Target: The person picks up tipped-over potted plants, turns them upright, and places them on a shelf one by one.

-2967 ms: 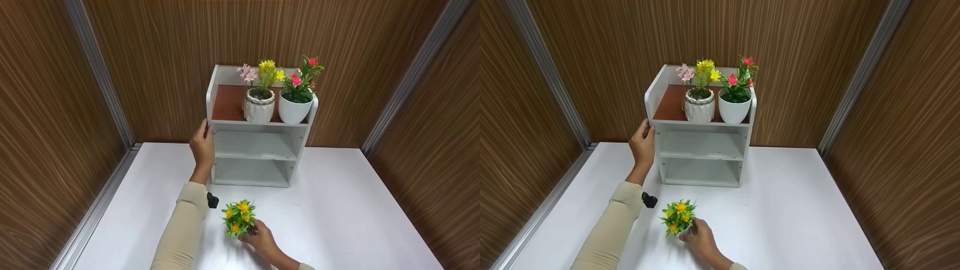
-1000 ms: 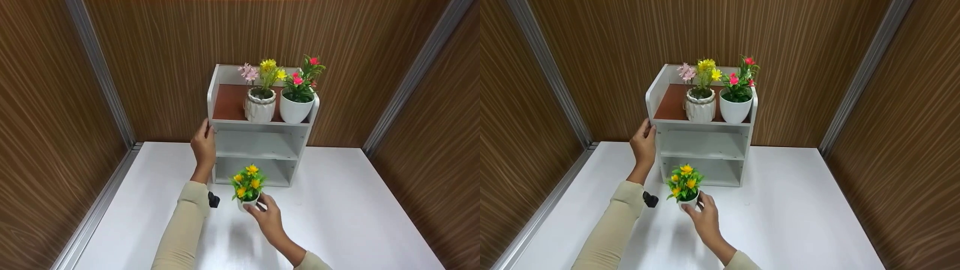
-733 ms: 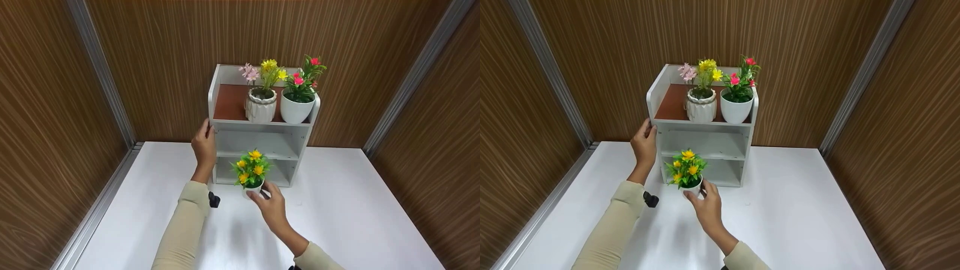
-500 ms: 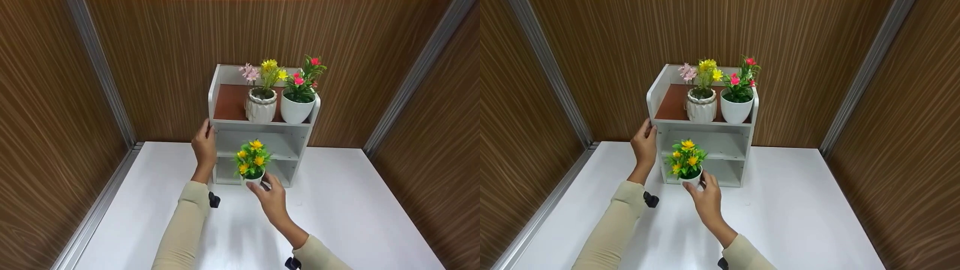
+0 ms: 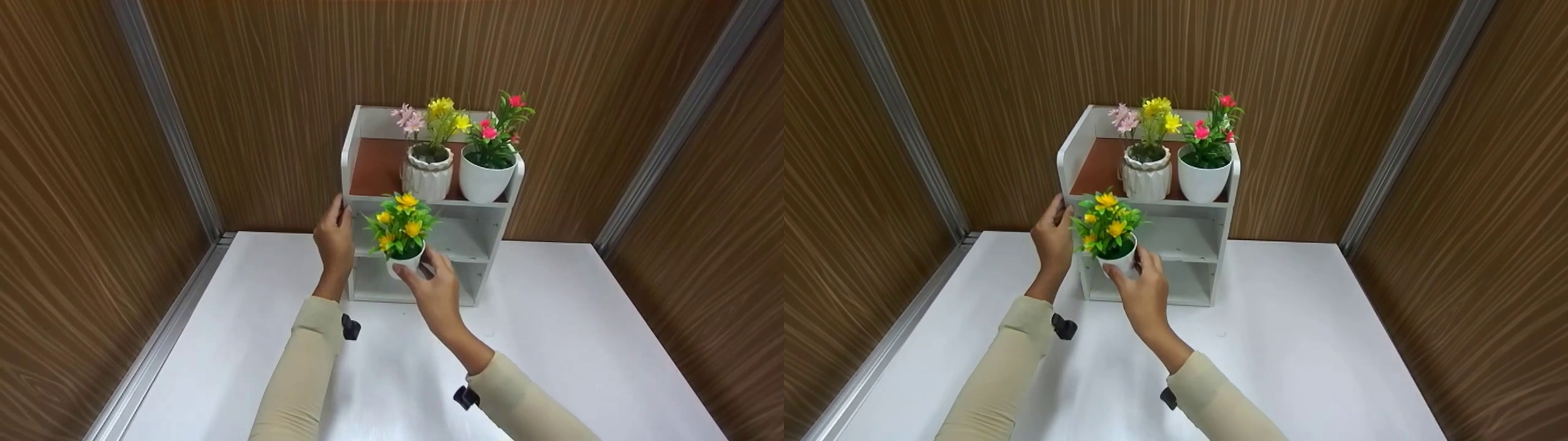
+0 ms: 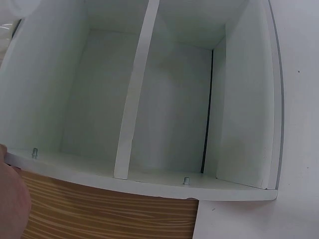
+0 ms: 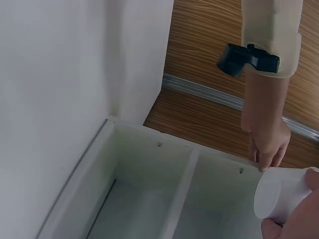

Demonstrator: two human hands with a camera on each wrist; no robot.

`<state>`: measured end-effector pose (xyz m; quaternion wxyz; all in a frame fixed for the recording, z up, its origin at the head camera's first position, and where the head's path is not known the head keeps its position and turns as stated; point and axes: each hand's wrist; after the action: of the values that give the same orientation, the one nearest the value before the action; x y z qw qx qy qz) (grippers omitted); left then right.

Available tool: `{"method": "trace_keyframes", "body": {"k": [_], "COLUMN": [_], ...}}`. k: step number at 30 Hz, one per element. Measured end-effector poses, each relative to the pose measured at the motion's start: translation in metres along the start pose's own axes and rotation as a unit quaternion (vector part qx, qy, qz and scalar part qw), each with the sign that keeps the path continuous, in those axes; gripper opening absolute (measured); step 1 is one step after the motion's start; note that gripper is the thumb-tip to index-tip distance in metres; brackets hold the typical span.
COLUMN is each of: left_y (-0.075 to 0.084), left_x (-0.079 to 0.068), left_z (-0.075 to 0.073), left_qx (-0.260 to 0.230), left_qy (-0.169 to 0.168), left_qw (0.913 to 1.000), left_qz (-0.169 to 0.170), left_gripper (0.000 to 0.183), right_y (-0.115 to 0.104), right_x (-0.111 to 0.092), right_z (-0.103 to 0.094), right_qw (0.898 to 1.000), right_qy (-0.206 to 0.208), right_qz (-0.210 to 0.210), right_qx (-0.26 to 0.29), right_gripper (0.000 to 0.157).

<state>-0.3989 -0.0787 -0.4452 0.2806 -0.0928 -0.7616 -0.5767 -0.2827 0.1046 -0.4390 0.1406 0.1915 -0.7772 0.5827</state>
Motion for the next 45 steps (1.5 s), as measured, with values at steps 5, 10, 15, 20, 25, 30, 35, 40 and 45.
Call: {"method": "trace_keyframes", "body": {"k": [5,10,15,20,25,30,35,40,45], "left_y": [-0.002,-0.003,-0.001,0.001,0.001,0.001,0.0,0.0,-0.001], "left_x": [0.0,0.002,0.002,0.002,0.002,0.0,-0.001,-0.002,-0.001], "left_z": [0.0,0.001,0.002,0.003,0.003,0.003,0.003,0.003,0.002], "left_qx": [0.019,0.048,0.056,0.057,0.046,0.026,0.021,0.013,0.018], "left_qy": [0.009,0.023,0.029,0.03,0.026,0.025,0.019,0.011,0.017], "left_qw": [0.9997,0.9979,0.9975,0.9977,0.9985,0.9993,0.9994,0.9994,0.9992], "left_qz": [0.015,0.038,0.032,0.02,0.012,0.01,0.022,0.029,0.03], "left_gripper": [0.041,0.039,0.038,0.038,0.039,0.039,0.039,0.039,0.038], "right_y": [-0.012,-0.022,-0.03,-0.039,-0.043,-0.045,-0.044,-0.041,-0.036], "right_x": [0.018,0.035,0.048,0.063,0.077,0.09,0.102,0.113,0.12], "right_z": [0.006,0.015,0.023,0.03,0.037,0.044,0.048,0.051,0.057], "right_qw": [0.999,0.996,0.993,0.992,0.989,0.987,0.983,0.978,0.975], "right_qy": [0.027,0.062,0.089,0.108,0.128,0.134,0.148,0.163,0.169], "right_qz": [-0.015,-0.034,-0.04,-0.036,-0.034,-0.036,-0.034,-0.029,-0.014], "right_qx": [-0.027,-0.053,-0.062,-0.061,-0.071,-0.077,-0.103,-0.124,-0.14], "right_gripper": [0.064,0.062,0.061,0.063,0.064,0.065,0.063,0.064,0.064]}}
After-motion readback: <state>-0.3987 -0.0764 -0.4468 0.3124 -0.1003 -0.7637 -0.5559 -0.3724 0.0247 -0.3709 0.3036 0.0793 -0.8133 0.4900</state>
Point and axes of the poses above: each hand's wrist, its own x-axis towards the middle knuckle, its own z-axis out of the palm, y = z × x, and after that the axes turned 12 degrees about -y, right-handed
